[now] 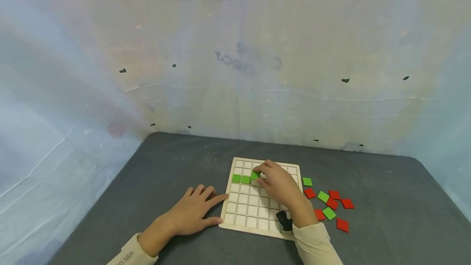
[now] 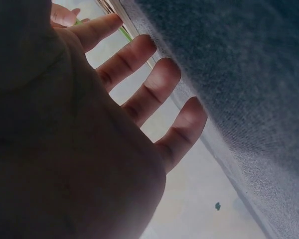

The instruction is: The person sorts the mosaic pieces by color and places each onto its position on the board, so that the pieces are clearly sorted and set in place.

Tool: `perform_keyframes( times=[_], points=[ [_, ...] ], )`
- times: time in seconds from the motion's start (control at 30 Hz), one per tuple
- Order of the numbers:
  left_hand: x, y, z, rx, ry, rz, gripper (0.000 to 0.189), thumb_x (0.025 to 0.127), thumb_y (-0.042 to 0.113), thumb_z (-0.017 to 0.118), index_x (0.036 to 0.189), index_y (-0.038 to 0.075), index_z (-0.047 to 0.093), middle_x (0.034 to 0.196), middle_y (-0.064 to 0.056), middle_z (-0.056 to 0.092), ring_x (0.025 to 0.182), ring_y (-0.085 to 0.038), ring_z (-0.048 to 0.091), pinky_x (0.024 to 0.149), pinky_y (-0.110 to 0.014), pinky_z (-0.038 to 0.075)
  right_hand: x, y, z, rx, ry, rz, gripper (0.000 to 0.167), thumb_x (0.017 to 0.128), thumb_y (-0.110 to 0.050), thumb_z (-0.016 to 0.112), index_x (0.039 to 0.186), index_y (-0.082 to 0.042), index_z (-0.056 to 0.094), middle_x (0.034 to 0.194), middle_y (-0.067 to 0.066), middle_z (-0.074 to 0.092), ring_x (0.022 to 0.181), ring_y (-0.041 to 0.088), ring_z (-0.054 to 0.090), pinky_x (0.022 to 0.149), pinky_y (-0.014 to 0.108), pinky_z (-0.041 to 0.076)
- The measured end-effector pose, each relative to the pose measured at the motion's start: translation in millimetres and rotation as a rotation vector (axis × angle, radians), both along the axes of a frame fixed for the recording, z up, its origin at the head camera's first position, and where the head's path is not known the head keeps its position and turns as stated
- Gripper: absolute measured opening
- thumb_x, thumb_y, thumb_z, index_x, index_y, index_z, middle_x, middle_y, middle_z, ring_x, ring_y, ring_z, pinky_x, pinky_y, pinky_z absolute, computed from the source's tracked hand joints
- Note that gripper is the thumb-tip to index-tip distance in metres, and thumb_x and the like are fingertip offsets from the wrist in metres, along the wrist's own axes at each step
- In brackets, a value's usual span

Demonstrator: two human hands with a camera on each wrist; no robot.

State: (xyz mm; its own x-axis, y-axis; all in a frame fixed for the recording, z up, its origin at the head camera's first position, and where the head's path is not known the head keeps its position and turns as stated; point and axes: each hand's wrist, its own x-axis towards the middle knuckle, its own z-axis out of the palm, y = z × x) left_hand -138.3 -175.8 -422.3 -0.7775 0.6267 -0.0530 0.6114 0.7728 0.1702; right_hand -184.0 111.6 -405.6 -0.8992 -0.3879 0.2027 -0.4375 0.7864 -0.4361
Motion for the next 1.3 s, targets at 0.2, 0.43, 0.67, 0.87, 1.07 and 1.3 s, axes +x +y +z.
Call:
perform_keyframes(
  times=[0.2,0.43,0.67,0.87,1.07,1.3],
  points=[
    [0.3,0.8,0.5,0.012,0.002,-0.004,0.062,0.096,0.064,0.047,0.152,0.039,0.038,0.123,0.007,0.047,0.096,-0.012,0.033,0.082,-0.040,0.027,-2.5,-0.9,-6.3,0.028,-0.004,-0.002,0.031,0.091,-0.022,0.073,0.121,-0.015,0.070,0.112,0.000,0.064,0.101,0.016,0.064,0.086,0.036,0.054],
    [0.2,-0.7,-0.5,0.007,0.016,-0.005,0.062,0.096,0.064,0.048,0.152,0.040,0.038,0.123,0.007,0.048,0.095,-0.012,0.033,0.081,-0.039,0.027,-9.4,-1.0,-10.3,0.049,-0.029,-0.005,0.031,0.090,-0.023,0.075,0.120,-0.016,0.071,0.111,0.001,0.063,0.097,0.017,0.063,0.084,0.037,0.053],
    [-3.7,-3.9,-11.4,0.010,0.078,-0.028,0.063,0.095,0.068,0.045,0.152,0.042,0.037,0.122,0.008,0.048,0.094,-0.009,0.032,0.080,-0.036,0.026,-10.2,-5.6,-11.5,0.079,-0.062,-0.014,0.029,0.091,-0.023,0.074,0.119,-0.017,0.072,0.114,0.001,0.064,0.098,0.017,0.063,0.082,0.039,0.053],
    [-4.7,-4.8,-14.4,-0.003,0.070,-0.018,0.063,0.095,0.068,0.045,0.152,0.044,0.035,0.124,0.009,0.048,0.095,-0.009,0.032,0.081,-0.037,0.027,-9.4,-5.9,-11.2,0.100,-0.057,-0.015,0.028,0.090,-0.021,0.076,0.117,-0.016,0.073,0.113,0.004,0.065,0.102,0.021,0.062,0.085,0.040,0.053],
    [-1.2,-2.2,-6.4,0.015,0.053,-0.017,0.063,0.095,0.066,0.046,0.152,0.040,0.038,0.122,0.007,0.049,0.095,-0.011,0.033,0.080,-0.038,0.027,-9.5,-5.8,-12.4,0.099,-0.060,-0.001,0.029,0.090,-0.021,0.076,0.117,-0.015,0.073,0.113,0.004,0.065,0.103,0.022,0.062,0.086,0.040,0.052],
    [-1.0,-2.0,-5.3,0.005,0.052,-0.014,0.062,0.095,0.067,0.046,0.152,0.041,0.038,0.123,0.008,0.048,0.095,-0.010,0.033,0.080,-0.038,0.027,-9.3,-4.7,-13.0,0.090,-0.065,0.009,0.029,0.090,-0.021,0.075,0.118,-0.016,0.073,0.117,0.005,0.064,0.106,0.023,0.062,0.087,0.041,0.052]
  ],
)
